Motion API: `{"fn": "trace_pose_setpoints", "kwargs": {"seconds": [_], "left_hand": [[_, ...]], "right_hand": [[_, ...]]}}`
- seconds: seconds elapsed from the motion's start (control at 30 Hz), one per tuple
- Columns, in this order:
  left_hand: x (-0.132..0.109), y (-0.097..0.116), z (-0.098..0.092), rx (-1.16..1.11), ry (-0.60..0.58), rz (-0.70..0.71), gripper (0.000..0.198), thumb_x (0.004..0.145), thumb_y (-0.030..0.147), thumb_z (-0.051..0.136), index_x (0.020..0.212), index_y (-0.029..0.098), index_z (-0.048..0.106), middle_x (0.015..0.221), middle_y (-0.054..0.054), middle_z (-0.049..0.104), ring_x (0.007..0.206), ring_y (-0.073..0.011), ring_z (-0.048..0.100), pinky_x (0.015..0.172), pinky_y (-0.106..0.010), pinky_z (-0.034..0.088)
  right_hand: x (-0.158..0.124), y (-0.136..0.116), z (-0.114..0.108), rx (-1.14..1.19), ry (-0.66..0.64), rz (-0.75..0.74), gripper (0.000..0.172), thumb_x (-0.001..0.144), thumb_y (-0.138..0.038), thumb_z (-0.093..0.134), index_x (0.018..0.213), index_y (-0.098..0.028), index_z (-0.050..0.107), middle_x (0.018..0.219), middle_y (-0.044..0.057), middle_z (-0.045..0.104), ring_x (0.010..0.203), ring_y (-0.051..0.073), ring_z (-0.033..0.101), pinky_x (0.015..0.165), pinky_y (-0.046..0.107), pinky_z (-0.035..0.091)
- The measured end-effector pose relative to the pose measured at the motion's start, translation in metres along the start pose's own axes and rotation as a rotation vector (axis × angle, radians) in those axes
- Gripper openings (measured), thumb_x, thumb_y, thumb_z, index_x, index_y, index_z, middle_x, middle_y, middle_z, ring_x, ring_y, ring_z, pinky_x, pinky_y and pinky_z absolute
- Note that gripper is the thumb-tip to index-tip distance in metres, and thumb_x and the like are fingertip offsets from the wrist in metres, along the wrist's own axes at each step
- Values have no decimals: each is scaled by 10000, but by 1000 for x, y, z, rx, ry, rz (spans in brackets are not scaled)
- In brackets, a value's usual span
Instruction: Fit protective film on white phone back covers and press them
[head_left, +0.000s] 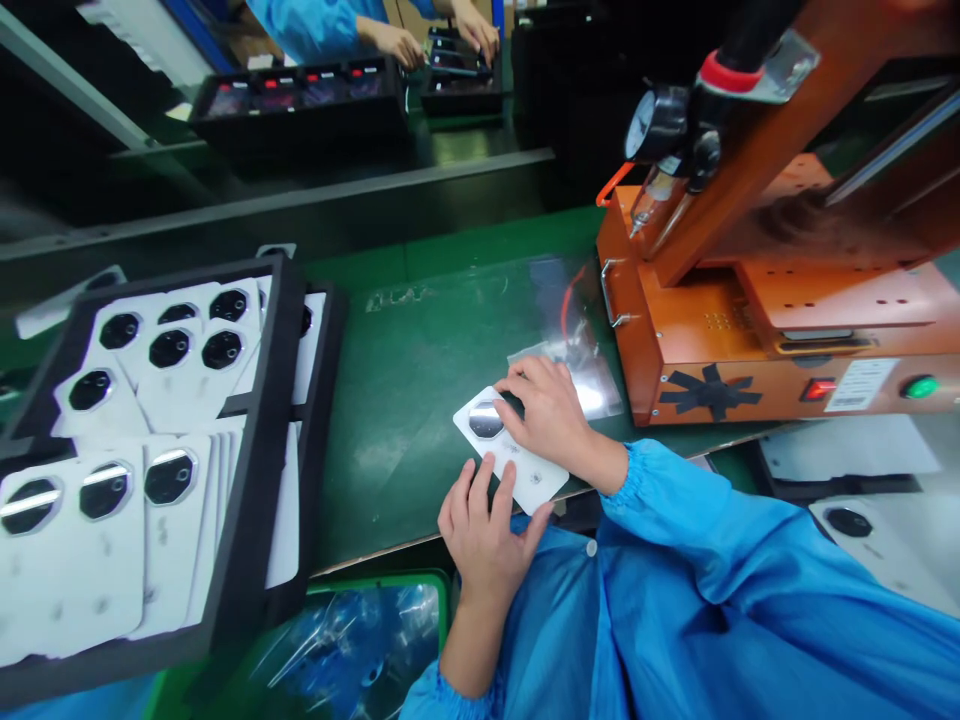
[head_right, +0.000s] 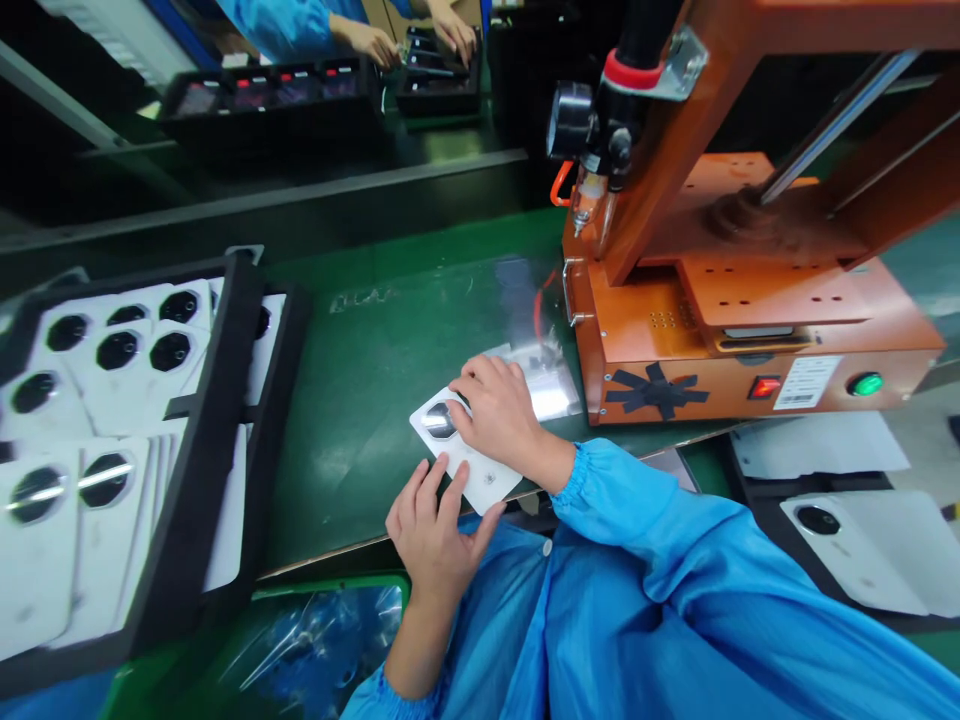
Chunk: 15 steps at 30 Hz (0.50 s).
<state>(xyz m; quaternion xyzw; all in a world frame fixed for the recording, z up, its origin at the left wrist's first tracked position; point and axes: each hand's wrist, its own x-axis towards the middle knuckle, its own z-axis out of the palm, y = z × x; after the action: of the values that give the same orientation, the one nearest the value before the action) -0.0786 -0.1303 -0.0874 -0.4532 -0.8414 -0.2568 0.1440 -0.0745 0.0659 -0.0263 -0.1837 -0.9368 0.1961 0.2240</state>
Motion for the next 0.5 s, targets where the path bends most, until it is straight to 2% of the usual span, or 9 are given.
{"fn": "trace_pose_setpoints", "kwargs": {"seconds": [0.13,0.23,0.33,0.43,0.5], "left_hand": [[2,2,-5,-13,-49,-18,647,833,572,724,1373,240,596,1446,-158,591,1363,-380,502,1073,-513,361],[2,-3,-11,-28,-114,8,573,882,460,698,1397,242,574,1490,-159,550,1400,-372,471,1074,-520,376],[-5,-20,-13,-44,-136,107,458,916,333,653,1367,277,600,1459,-130,585,1384,-362,494,1034,-524,436],[-9,-44,-7,-100,-35,278,463,907,291,642,1366,332,609,1315,-113,685,1172,-329,658,913,-485,540],[-7,-53,-2,-207,10,312,556,896,251,616,1432,383,556,1200,-104,732,1007,-283,726,831,-433,594]], "right_hand": [[-31,0,-23,99,63,-146,206,971,-249,541,1108,-192,685,1089,97,646,997,236,559,829,399,364],[-65,0,-41,143,-45,-306,301,921,-143,517,1187,-195,648,1130,100,668,1036,228,582,857,390,388],[-96,-4,-53,83,-202,-409,423,889,-142,534,1308,-179,576,1238,115,670,1158,230,578,890,389,403],[-114,-10,-52,3,-221,-475,423,882,-251,601,1296,-164,574,1248,97,678,1141,207,597,868,368,441],[-118,-10,-47,-66,-141,-528,251,938,-302,559,1157,-213,640,1138,46,713,1031,177,628,792,340,472]]}}
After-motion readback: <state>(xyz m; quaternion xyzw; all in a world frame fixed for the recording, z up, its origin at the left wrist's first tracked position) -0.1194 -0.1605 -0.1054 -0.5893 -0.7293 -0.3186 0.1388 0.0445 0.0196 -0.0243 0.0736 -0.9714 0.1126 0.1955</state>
